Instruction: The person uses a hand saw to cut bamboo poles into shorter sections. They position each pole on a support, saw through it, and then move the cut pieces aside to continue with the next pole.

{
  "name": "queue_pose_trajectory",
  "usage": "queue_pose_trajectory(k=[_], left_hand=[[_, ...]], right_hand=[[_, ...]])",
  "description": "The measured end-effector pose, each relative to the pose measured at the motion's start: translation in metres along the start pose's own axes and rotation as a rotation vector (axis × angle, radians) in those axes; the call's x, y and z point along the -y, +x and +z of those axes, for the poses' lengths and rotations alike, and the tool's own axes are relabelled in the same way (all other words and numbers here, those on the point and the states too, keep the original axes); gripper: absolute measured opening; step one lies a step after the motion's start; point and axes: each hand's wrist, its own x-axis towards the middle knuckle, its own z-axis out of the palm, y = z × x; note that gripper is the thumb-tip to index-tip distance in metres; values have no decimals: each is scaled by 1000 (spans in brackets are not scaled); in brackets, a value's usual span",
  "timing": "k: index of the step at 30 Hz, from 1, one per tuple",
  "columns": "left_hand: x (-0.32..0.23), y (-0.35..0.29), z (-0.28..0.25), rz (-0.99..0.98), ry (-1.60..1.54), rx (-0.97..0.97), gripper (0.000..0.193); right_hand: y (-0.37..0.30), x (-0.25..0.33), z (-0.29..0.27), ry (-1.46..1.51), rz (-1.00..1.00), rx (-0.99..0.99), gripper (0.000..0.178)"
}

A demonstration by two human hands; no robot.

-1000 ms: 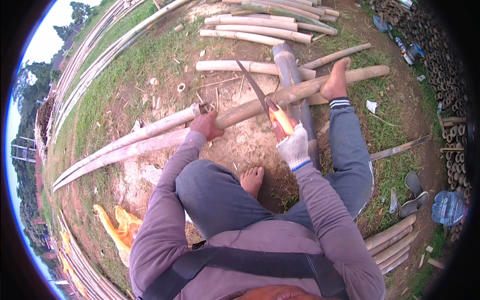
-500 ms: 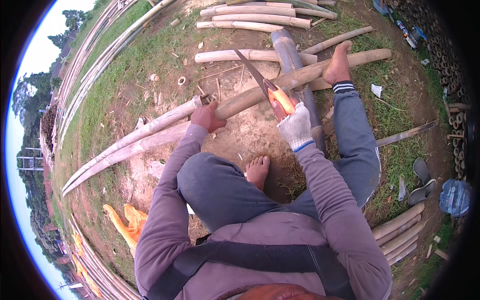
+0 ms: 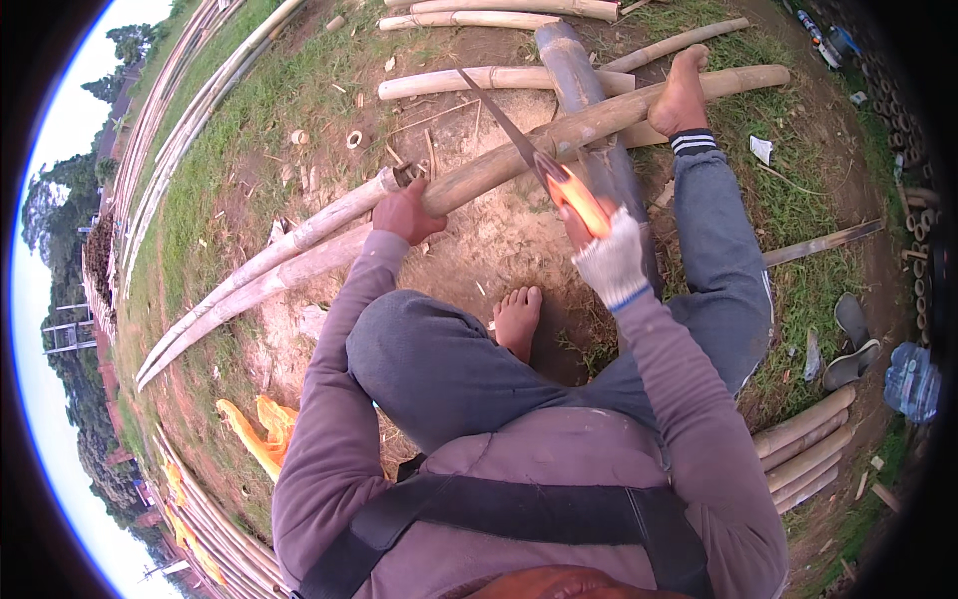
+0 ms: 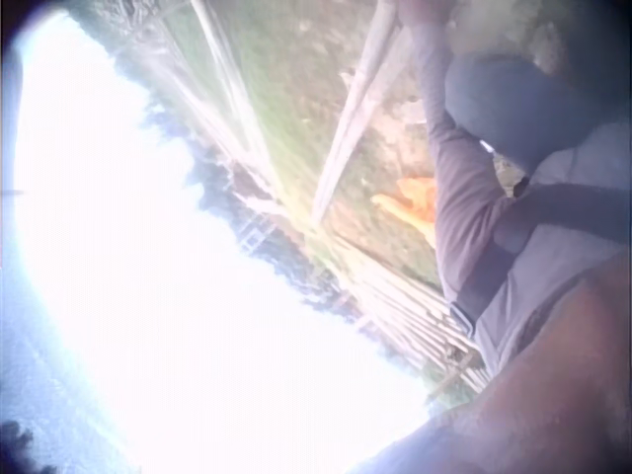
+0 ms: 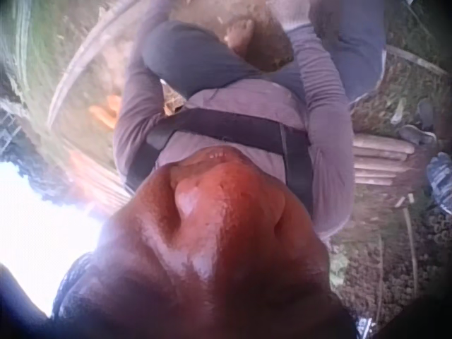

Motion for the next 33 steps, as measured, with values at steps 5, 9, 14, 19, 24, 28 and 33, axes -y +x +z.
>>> queue_pose_trajectory(k=[5,9,14,19,24,28,33], left_hand=[[0,3,-17,-15,35,38,83],[10,-6,-7,-37,61,0,71],[15,-3,-2,-12,11,-3,80],[2,4,-14,1,0,22,83],[8,2,-15,-18,38,-13,76],[7,-11,-6,3,-2,-1,70],[-2,-10,-7,3,2,-9,71]], right_hand=[[1,15,3,109,29,-24,33],[-116,25,-92,111,3,75,19],[-106,20,-71,116,-56,-51,20],[41,25,23,44,91,-47,38],[-57,29,-37,135,10,-32,31],[-149,28,-116,34,131,145,20],[-60,-8,-20,-75,-66,-44,32]])
